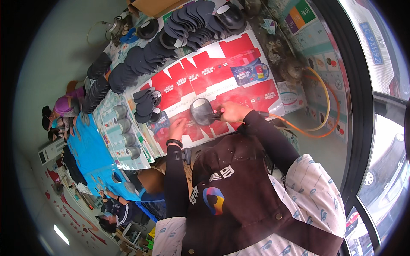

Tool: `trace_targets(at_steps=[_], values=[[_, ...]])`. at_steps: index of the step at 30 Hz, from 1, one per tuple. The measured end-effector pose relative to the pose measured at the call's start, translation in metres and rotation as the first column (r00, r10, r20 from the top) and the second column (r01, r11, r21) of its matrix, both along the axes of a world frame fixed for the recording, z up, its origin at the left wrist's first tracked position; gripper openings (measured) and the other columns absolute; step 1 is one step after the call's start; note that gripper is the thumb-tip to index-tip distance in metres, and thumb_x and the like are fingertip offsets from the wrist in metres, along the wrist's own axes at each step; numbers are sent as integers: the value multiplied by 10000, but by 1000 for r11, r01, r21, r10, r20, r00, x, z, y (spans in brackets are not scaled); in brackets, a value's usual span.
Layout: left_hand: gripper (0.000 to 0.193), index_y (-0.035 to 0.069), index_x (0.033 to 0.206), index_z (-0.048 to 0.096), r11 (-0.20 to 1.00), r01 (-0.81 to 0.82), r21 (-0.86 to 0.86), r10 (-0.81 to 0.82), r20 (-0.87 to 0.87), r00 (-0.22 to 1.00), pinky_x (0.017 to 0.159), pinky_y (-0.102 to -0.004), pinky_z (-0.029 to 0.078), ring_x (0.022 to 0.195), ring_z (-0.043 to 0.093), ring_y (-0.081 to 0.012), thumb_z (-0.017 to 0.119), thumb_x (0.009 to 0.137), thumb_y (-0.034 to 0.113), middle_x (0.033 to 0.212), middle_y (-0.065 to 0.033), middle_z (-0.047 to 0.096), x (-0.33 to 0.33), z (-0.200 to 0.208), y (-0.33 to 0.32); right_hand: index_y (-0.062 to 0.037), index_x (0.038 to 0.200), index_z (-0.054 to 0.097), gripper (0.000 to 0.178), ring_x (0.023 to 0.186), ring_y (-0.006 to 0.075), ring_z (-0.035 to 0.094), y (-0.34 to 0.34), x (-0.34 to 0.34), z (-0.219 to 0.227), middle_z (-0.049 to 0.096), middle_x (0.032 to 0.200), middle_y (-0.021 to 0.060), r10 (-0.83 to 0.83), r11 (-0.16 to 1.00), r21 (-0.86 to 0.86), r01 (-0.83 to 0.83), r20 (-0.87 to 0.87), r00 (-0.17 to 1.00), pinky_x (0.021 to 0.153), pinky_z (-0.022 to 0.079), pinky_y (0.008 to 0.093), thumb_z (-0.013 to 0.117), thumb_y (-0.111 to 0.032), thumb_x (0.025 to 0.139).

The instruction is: Apply adhesive to shoe components and organize them on a work table.

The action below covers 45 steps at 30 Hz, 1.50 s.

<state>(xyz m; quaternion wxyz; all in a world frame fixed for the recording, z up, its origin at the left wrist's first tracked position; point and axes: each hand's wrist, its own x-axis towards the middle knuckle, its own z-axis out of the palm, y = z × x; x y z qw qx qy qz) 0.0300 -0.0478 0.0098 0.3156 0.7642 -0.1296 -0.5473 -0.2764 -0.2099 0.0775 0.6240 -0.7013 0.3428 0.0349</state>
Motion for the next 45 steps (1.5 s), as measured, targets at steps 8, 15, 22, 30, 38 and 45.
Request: trace_targets(at_steps=[8,15,22,30,38,45], values=[[199,78,904,763,957,287,-44,-263,293,919,674,-378,560,723,687,-203,638,932,230,775,-78,724,-11,-75,-11,-18,1255,675,417,1098,326,676,-4,-38,1,720,1142,203,-287,955,8,295,266,921,941,511,413,639,-139,858],[240,22,685,740,931,362,-40,-299,482,823,599,-410,527,572,684,-254,749,755,251,638,-168,693,-53,-17,-43,18,1118,667,391,692,130,636,-1,-55,2,709,878,62,-557,803,324,500,111,823,481,451,251,611,-3,732],[142,31,902,663,889,-79,-450,21,-132,991,653,-274,542,734,674,-136,716,918,162,827,-38,693,-21,73,-21,39,1032,654,393,709,185,699,-5,-64,25,712,830,106,-557,810,337,480,184,810,397,431,234,500,15,670],[130,16,1081,604,424,-665,-614,343,-571,746,950,-431,573,1025,702,-286,595,978,95,1121,-151,695,167,138,94,38,933,631,333,753,247,679,20,-32,59,708,811,115,-611,783,239,575,120,782,696,495,304,496,-2,632],[411,90,1397,534,96,-784,-613,486,-659,574,1015,-400,531,1194,631,-205,583,1021,249,1349,-63,632,303,90,199,53,896,623,346,719,235,669,67,50,86,683,759,120,-610,790,141,596,91,787,686,506,293,488,-26,588],[368,95,1377,567,22,-780,-625,680,-563,470,983,-361,527,1176,623,-208,534,1044,247,1362,-50,632,415,45,252,56,1259,649,591,976,233,682,97,92,116,709,1132,167,-523,851,107,514,77,849,811,553,311,552,0,679]])
